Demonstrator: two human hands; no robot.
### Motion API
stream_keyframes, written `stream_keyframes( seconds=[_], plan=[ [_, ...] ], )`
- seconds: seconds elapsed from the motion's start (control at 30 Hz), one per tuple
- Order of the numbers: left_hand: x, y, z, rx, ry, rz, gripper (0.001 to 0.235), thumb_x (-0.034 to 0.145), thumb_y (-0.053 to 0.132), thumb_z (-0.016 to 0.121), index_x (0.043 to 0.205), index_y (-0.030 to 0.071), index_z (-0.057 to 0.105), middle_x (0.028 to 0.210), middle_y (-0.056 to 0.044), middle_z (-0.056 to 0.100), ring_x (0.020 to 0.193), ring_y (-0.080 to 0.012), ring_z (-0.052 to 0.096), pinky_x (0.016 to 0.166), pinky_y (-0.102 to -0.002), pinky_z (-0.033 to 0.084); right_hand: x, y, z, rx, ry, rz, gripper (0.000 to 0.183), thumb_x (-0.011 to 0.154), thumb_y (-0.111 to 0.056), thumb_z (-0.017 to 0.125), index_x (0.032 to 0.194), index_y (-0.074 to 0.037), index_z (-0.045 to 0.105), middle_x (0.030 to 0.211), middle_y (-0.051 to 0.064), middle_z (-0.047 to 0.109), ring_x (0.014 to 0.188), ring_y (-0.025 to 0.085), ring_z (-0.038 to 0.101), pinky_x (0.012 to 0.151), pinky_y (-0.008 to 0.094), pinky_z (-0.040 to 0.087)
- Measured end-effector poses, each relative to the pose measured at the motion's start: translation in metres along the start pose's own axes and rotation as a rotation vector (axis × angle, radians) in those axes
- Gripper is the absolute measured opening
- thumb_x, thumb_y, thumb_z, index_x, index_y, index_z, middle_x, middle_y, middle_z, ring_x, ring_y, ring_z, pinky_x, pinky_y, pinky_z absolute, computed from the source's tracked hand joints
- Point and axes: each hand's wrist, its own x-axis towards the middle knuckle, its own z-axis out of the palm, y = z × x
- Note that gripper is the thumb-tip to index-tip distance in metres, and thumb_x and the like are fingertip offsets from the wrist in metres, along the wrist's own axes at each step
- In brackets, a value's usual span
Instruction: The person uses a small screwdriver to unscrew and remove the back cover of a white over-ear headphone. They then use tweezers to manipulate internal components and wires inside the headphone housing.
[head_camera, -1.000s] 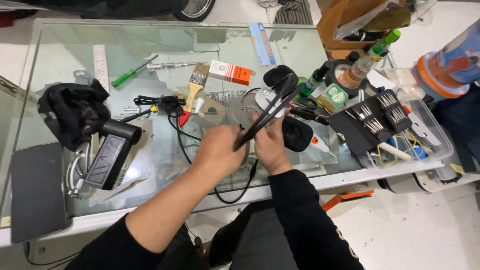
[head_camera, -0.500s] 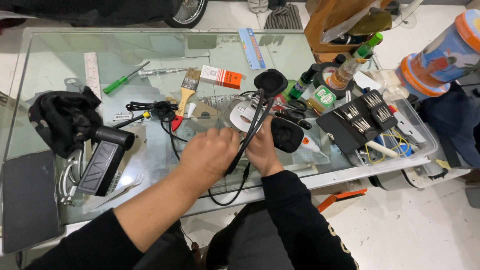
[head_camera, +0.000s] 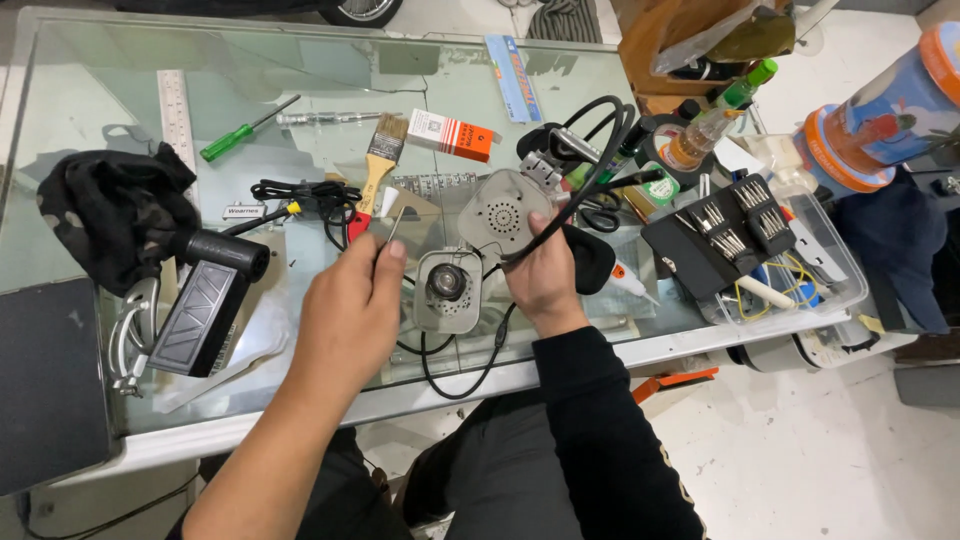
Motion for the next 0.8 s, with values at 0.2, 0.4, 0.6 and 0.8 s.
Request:
stream_keyframes(
  seconds=[0.2,0.4,0.6,0.8],
  plan=[
    [0.064,-0.013,0.035,-0.109,-0.078,0.024,0.024,0.094,0.035,0.065,0.106,0.016,0.074,0.080,-0.009,0.072,0.083,-0.0286,0.070,0.073,-0.041,0.052,-0.008,-0.013,0.031,-0.305,-0.013,-0.122,0.050,0.108,-0.020,0.053,0.153,-0.005,0.036,0.143,0.025,0.057,0.129,0.032,0.059,0.112,0.053,0.048],
    [0.075,-0.014,0.047,-0.202,-0.148,0.137,0.029,0.093,0.023,0.070,0.117,0.007,0.074,0.100,-0.013,0.074,0.081,-0.0243,0.071,0.078,-0.043,0.057,-0.028,-0.043,0.100,-0.613,0.056,-0.074,0.061,0.109,-0.030,0.046,0.154,0.002,0.021,0.152,0.031,0.043,0.143,0.036,0.042,0.116,0.053,0.039],
    [0.065,-0.006,0.038,-0.315,-0.160,0.154,0.041,0.091,0.024,0.076,0.128,0.009,0.072,0.120,-0.018,0.075,0.117,-0.0366,0.068,0.099,-0.044,0.054,-0.017,-0.030,0.080,-0.425,0.082,0.057,0.076,0.109,-0.029,0.048,0.155,0.012,0.003,0.154,0.040,0.027,0.142,0.048,0.038,0.119,0.059,0.035],
    [0.055,-0.003,0.031,-0.269,-0.200,0.155,0.043,0.095,0.028,0.068,0.137,0.019,0.067,0.129,-0.012,0.072,0.126,-0.0332,0.062,0.105,-0.045,0.052,-0.010,-0.011,0.034,-0.315,0.021,0.028,0.049,0.109,-0.023,0.045,0.151,0.002,0.039,0.129,0.025,0.062,0.120,0.036,0.063,0.107,0.054,0.052]
  ],
)
